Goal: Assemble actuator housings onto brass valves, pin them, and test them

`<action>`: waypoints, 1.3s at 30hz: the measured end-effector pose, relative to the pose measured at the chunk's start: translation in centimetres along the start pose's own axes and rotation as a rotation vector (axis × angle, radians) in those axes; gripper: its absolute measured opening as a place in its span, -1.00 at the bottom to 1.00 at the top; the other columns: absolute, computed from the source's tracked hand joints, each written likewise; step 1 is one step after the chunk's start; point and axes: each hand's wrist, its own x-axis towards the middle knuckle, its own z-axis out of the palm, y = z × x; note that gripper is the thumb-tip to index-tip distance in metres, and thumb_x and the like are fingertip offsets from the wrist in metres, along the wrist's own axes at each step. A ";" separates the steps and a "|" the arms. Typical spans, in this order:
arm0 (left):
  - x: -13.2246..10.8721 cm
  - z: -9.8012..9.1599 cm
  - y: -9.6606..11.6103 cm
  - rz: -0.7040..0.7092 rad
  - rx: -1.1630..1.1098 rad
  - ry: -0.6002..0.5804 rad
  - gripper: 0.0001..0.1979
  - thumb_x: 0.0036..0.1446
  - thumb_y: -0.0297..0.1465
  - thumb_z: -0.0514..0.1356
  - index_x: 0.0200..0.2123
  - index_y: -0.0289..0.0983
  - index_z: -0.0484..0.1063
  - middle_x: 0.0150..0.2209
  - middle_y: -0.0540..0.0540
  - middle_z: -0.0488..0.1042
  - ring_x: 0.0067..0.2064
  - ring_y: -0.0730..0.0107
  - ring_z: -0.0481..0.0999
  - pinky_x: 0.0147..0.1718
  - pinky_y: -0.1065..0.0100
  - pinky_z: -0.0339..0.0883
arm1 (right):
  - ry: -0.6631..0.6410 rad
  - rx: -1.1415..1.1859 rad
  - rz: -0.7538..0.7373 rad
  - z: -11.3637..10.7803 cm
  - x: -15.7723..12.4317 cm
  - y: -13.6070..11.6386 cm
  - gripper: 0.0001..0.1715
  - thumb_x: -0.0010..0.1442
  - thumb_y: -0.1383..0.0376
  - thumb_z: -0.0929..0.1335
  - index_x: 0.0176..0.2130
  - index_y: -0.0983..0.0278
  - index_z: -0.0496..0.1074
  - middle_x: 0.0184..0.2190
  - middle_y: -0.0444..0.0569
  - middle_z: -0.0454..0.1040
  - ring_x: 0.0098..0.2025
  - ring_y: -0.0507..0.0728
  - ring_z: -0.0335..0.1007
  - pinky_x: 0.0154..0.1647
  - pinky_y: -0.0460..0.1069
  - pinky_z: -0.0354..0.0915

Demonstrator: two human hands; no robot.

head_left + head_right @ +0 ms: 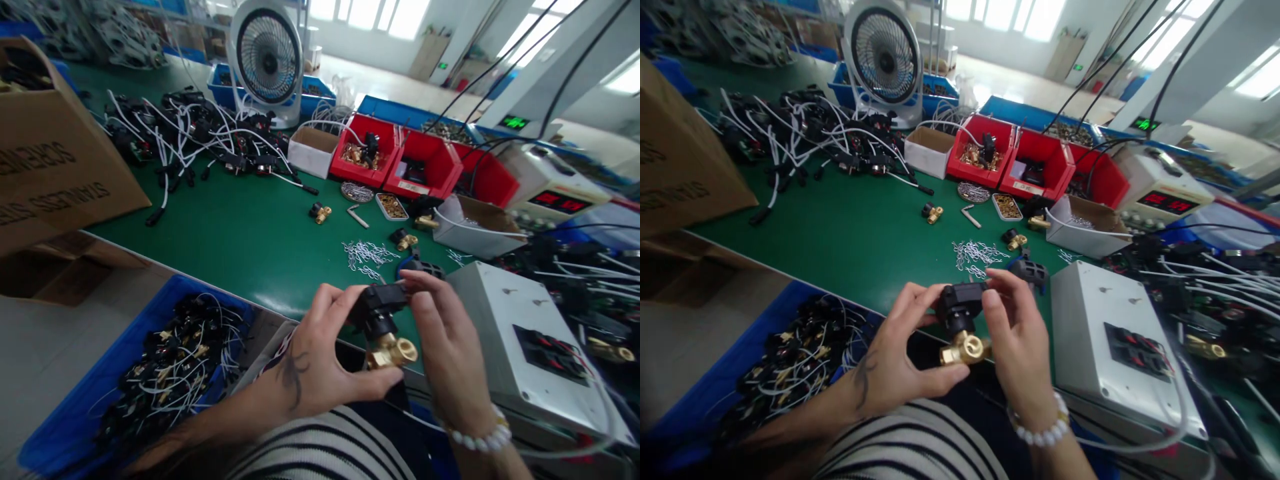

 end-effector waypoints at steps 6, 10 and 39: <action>-0.2 -1.7 -3.1 -0.098 -0.089 0.097 -0.29 -0.01 -0.24 0.37 0.20 -0.04 0.19 -0.03 -0.04 0.21 0.03 0.27 0.42 0.06 0.18 0.45 | 0.189 -0.498 0.210 -10.6 7.8 3.7 -0.89 0.09 0.40 0.44 -0.29 0.34 0.54 -0.20 0.23 0.56 -0.08 0.29 0.44 0.02 0.23 0.17; 0.2 -2.2 -4.1 -0.113 -0.082 0.180 -0.28 -0.01 -0.23 0.37 0.20 -0.09 0.20 -0.03 -0.06 0.21 0.07 0.23 0.38 0.04 0.16 0.47 | -0.152 -0.485 0.364 -13.3 11.2 5.2 -0.82 0.06 0.51 0.45 -0.45 0.26 0.61 -0.34 0.03 0.62 -0.29 0.10 0.50 -0.11 0.07 0.27; 1.0 -1.5 -4.5 -0.183 -0.085 0.098 -0.33 -0.03 -0.27 0.34 0.16 -0.14 0.23 -0.03 -0.08 0.23 0.05 0.22 0.41 0.07 0.09 0.42 | -0.658 -0.486 -0.039 3.0 11.8 1.2 -0.77 0.19 0.15 0.41 -0.36 0.28 0.46 -0.45 -0.08 0.50 -0.34 0.10 0.44 -0.21 0.05 0.37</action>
